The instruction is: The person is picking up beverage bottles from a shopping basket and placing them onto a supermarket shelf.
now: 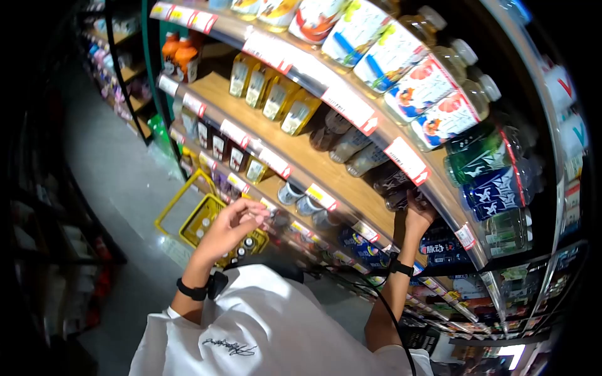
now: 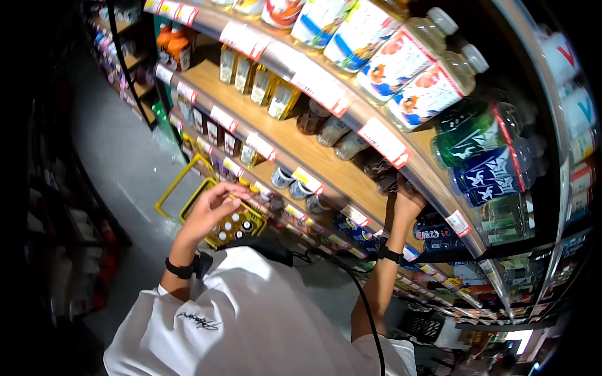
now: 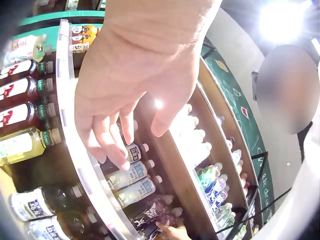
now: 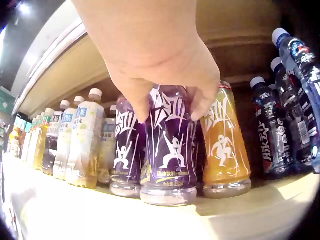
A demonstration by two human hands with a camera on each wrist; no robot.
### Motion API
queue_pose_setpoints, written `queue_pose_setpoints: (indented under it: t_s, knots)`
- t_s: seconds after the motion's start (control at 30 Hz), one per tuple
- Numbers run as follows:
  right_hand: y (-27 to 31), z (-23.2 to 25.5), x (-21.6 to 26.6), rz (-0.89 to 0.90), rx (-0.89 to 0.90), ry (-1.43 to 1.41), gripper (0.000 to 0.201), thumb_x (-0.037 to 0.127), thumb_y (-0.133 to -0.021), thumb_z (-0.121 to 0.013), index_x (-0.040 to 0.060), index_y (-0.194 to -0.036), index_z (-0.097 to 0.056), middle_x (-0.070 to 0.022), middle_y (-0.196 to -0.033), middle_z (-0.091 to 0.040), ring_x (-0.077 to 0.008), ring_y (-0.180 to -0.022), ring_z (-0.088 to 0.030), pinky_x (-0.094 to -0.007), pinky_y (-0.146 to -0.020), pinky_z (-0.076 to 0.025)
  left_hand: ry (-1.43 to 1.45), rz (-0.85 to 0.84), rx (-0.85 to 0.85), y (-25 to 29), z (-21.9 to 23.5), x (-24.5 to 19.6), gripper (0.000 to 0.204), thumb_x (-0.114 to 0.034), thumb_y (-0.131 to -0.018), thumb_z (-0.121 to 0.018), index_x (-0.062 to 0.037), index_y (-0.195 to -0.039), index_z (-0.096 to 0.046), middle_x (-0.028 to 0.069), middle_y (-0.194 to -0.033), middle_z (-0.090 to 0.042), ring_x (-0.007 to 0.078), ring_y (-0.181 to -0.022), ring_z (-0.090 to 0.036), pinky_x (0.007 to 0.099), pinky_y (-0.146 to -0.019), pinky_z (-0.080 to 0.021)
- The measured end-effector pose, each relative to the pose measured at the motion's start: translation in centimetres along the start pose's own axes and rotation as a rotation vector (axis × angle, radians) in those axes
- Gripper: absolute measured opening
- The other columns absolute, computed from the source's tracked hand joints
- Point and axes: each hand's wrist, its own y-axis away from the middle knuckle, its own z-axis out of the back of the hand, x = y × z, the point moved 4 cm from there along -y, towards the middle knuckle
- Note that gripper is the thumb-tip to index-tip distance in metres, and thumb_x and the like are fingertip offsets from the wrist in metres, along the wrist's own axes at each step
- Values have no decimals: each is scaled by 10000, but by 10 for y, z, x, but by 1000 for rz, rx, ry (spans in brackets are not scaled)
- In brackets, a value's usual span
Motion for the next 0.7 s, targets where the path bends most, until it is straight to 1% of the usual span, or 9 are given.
queue_pose_setpoints:
  t_s: [0.03, 0.13, 0.2, 0.23, 0.33, 0.4, 0.53, 0.63, 0.7]
  knots:
    - [4, 4, 11, 123, -41, -118, 477, 29, -758, -897, -40, -1130, -606, -26, -864, -600, -78, -768, -530, -240, -718, -466, 0, -7, -14, 2, 1, -1, 266, -86, -1018, -642, 37, -1250, -593, 98, -1173, -686, 155, -1006, -676, 304, -909, -548]
    - [23, 5, 16, -137, -58, -296, 543, 49, -767, -894, -38, -1208, -590, -71, -963, -652, -149, -813, -587, -289, -773, -493, -19, -2, -22, 5, 8, 4, 260, -98, -1018, -653, 29, -1237, -598, 93, -1156, -693, 153, -992, -681, 301, -895, -548]
    - [29, 8, 37, 146, -122, 271, 642, 88, -773, -896, -44, -1289, -539, -119, -1060, -663, -213, -876, -625, -347, -829, -508, -12, 5, -40, 6, 12, 7, 231, -95, -1021, -645, 19, -1217, -597, 89, -1161, -691, 146, -1004, -681, 298, -899, -553]
    - [41, 11, 76, 481, -336, 705, 695, 117, -766, -904, -61, -1299, -494, -92, -988, -607, -200, -838, -605, -321, -794, -503, -3, 8, -57, 6, 13, 9, 223, -91, -1023, -640, 16, -1213, -594, 87, -1171, -688, 144, -1012, -680, 299, -902, -555]
    - [64, -11, 14, 255, -96, 516, 659, 173, -768, -917, -56, -1214, -490, -87, -936, -567, -170, -802, -581, -283, -753, -493, 22, 27, -138, 7, 19, 14, 229, -78, -1025, -629, 13, -1230, -588, 86, -1213, -672, 139, -1032, -673, 302, -913, -557]
    - [76, -21, -16, -214, -52, -86, 591, 228, -777, -921, -24, -1102, -496, -102, -922, -573, -176, -747, -569, -300, -734, -502, 20, 54, -142, 8, 23, 12, 234, -72, -1024, -626, 13, -1238, -586, 87, -1232, -662, 137, -1038, -670, 303, -915, -557]
    - [71, -25, -37, -255, -30, -112, 597, 192, -801, -899, -35, -1139, -462, -95, -936, -561, -195, -757, -581, -331, -734, -508, -7, 100, -154, 11, 32, 21, 246, -57, -1021, -616, 12, -1255, -585, 83, -1248, -641, 133, -1022, -663, 300, -919, -554]
    - [64, -31, -5, -157, -137, -15, 496, 297, -802, -907, 40, -828, -484, -40, -691, -526, -138, -603, -457, -330, -611, -451, -25, 84, -211, 11, 35, 30, 250, -71, -1023, -622, 11, -1256, -587, 76, -1225, -640, 128, -992, -659, 291, -911, -549]
    - [62, -30, -3, -277, 26, 228, 611, 383, -826, -879, 61, -638, -396, -11, -559, -419, -142, -570, -359, -353, -572, -389, -10, 86, -258, 15, 34, 30, 245, -81, -1024, -625, 9, -1249, -593, 66, -1196, -653, 119, -983, -658, 281, -902, -544]
